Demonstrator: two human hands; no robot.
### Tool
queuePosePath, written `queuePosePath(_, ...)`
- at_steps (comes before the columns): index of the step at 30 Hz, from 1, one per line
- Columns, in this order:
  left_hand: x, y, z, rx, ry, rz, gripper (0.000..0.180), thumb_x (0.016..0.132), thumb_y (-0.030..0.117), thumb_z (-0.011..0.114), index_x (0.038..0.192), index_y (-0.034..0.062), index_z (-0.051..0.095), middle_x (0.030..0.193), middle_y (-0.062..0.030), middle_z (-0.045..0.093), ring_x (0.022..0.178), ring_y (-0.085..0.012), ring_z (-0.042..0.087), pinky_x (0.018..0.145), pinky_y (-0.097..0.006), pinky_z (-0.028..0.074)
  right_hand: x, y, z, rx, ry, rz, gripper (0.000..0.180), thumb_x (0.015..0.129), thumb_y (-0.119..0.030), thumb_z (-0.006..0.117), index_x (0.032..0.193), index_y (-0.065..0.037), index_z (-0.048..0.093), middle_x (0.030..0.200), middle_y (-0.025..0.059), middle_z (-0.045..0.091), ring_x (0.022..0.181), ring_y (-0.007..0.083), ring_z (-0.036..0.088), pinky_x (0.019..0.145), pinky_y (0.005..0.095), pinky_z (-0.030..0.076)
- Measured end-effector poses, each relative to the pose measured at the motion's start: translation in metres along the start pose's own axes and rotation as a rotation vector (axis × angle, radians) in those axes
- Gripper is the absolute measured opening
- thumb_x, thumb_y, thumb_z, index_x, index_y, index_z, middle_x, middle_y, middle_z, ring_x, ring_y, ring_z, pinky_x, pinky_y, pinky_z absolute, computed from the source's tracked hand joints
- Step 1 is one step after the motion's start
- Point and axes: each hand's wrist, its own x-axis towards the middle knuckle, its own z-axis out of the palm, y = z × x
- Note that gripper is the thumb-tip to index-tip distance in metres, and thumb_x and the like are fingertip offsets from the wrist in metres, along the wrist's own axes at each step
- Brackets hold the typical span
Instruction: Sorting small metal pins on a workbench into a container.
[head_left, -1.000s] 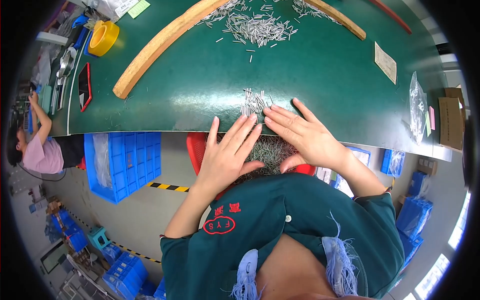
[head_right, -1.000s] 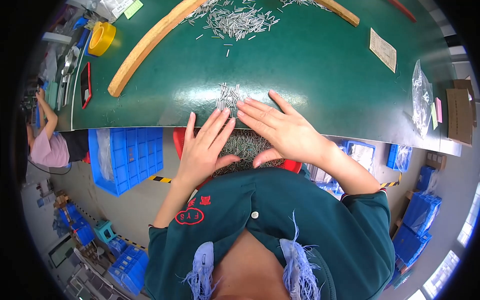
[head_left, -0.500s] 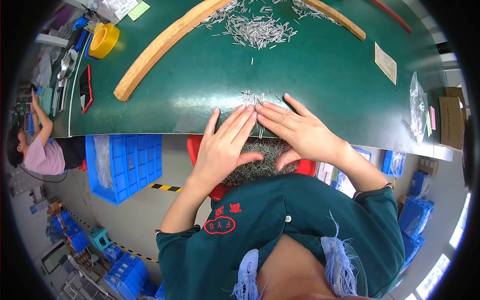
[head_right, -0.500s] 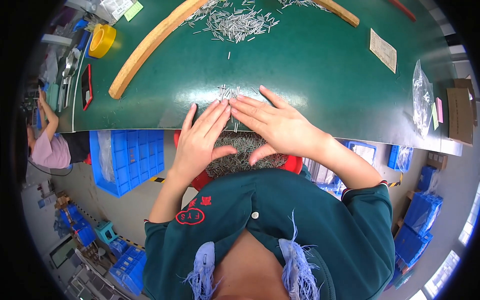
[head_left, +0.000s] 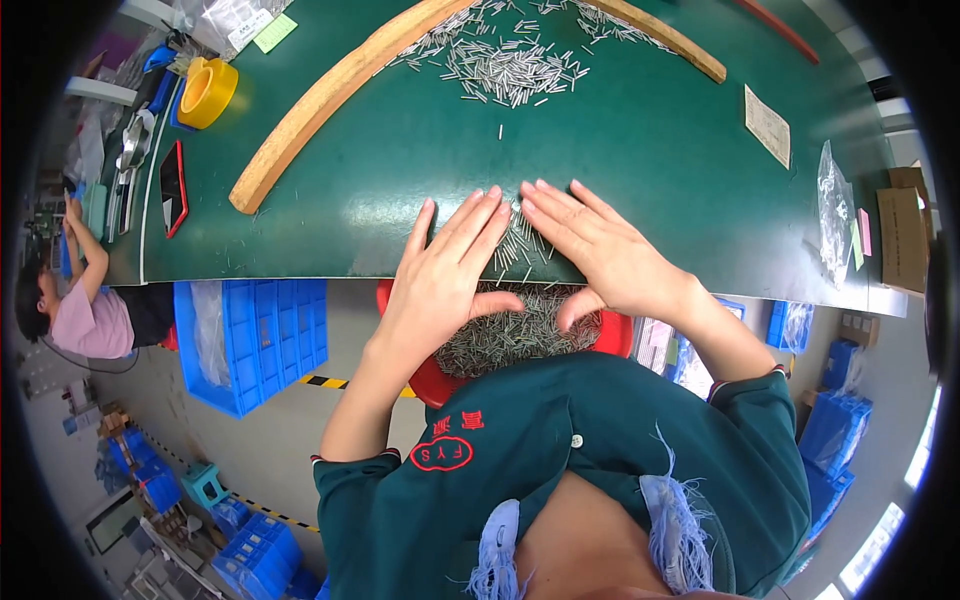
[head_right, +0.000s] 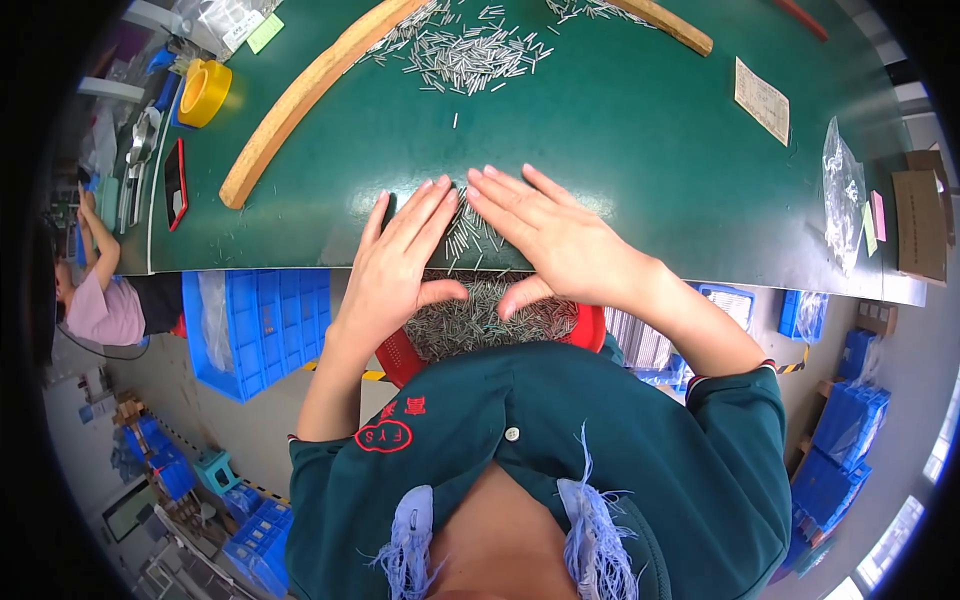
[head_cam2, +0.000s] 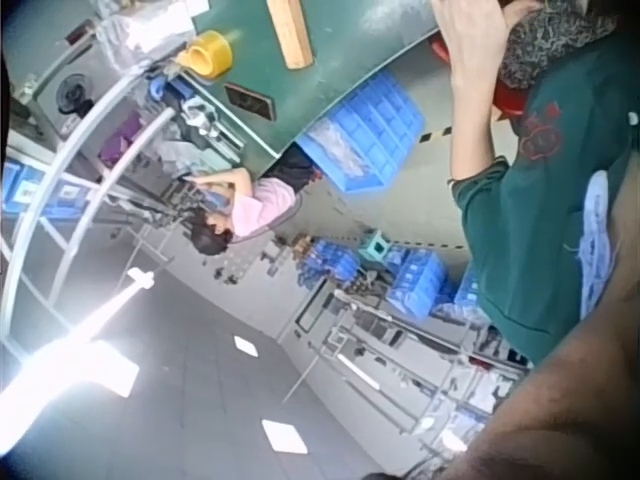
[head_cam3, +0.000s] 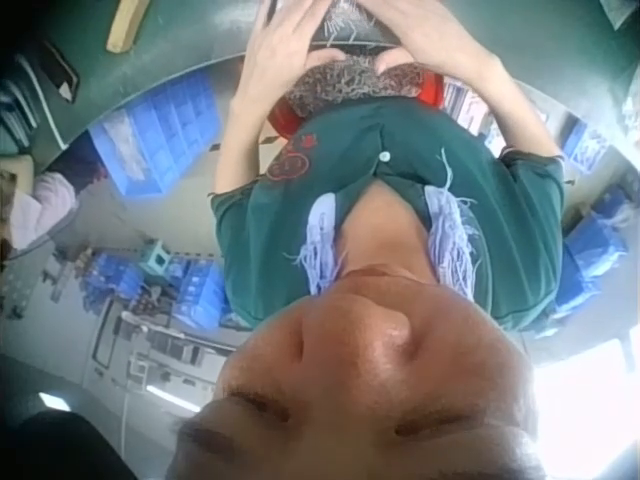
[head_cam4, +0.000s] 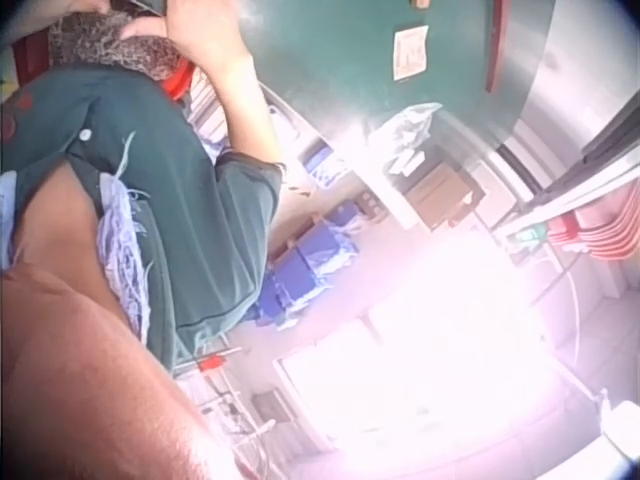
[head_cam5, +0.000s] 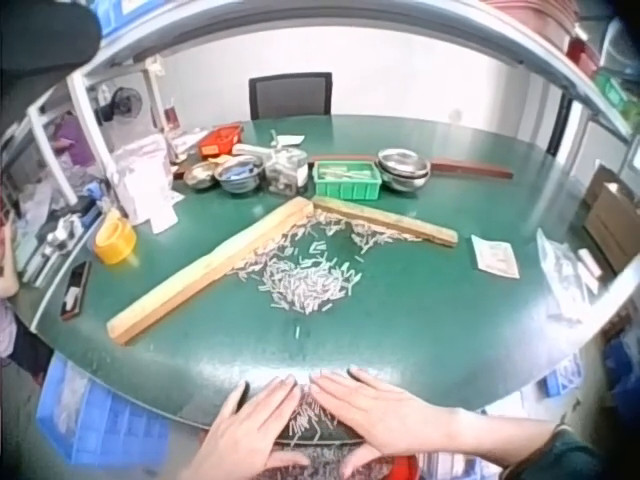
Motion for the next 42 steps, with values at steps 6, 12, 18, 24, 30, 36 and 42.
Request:
queuePosePath(6,-0.011,0.007,0.004,-0.026,-0.039,0.010,0.095,0.070,0.057,0.069,0.143,0.0010,0.044,0.148,-0.0119,0.046,0.139,-0.0259,0.043,0.114,-0.054,0.029,0.007,-0.003,0.010,-0.063,0.025,-0.055,0.111,0.070,-0.067,0.060,0.151,0.001,0.026,0.153,0.0191,0.035,0.145,0.0300,0.031,0.120,0.0480,0.022)
queuePosePath(12,-0.050,0.008,-0.002,-0.086,-0.019,0.136,0.074,0.080,0.050,0.067,0.139,0.0072,0.053,0.144,-0.0068,0.051,0.136,-0.0231,0.046,0.115,-0.051,0.029,-0.022,-0.019,0.012,-0.053,-0.084,-0.203,0.082,0.085,-0.045,0.067,0.149,-0.004,0.036,0.154,0.0112,0.038,0.144,0.0231,0.035,0.120,0.0457,0.024)
queuePosePath(18,0.018,-0.036,-0.005,0.066,0.070,-0.039,0.074,0.091,0.044,0.062,0.149,0.0061,0.038,0.156,-0.0166,0.033,0.146,-0.0350,0.028,0.117,-0.054,0.021,0.013,0.041,-0.018,-0.193,0.098,-0.016,0.084,0.088,-0.054,0.062,0.151,-0.006,0.032,0.156,0.0197,0.030,0.147,0.0309,0.026,0.120,0.0501,0.019)
queuePosePath(24,0.119,-0.088,0.023,0.131,0.110,-0.117,0.095,0.087,0.065,0.057,0.152,0.0019,0.029,0.155,-0.0254,0.030,0.147,-0.0358,0.024,0.119,-0.054,0.016,0.070,0.116,-0.022,-0.433,0.240,0.204,0.092,0.089,-0.070,0.050,0.151,-0.005,0.032,0.156,0.0238,0.029,0.148,0.0334,0.022,0.121,0.0480,0.016)
queuePosePath(30,0.123,-0.082,0.031,0.069,0.059,0.018,0.084,0.091,0.060,0.052,0.151,0.0035,0.032,0.157,-0.0148,0.033,0.147,-0.0303,0.026,0.120,-0.052,0.016,0.074,0.108,-0.018,-0.349,0.147,0.023,0.097,0.088,-0.072,0.049,0.152,-0.002,0.030,0.157,0.0191,0.029,0.148,0.0313,0.022,0.122,0.0479,0.014)
queuePosePath(36,0.060,-0.043,0.013,0.123,-0.001,0.006,0.084,0.088,0.058,0.058,0.149,0.0051,0.037,0.156,-0.0185,0.031,0.146,-0.0366,0.025,0.118,-0.056,0.018,0.043,0.072,-0.011,-0.372,0.130,-0.010,0.087,0.084,-0.073,0.053,0.152,-0.020,0.036,0.156,0.0228,0.028,0.146,0.0429,0.022,0.120,0.0538,0.015)
queuePosePath(42,0.022,-0.012,0.016,0.119,0.005,-0.080,0.083,0.088,0.051,0.063,0.148,-0.0001,0.037,0.155,-0.0219,0.031,0.146,-0.0382,0.025,0.116,-0.057,0.021,0.032,0.039,-0.003,-0.341,0.069,-0.058,0.088,0.084,-0.076,0.049,0.151,-0.020,0.037,0.157,0.0159,0.032,0.145,0.0409,0.026,0.118,0.0574,0.017)
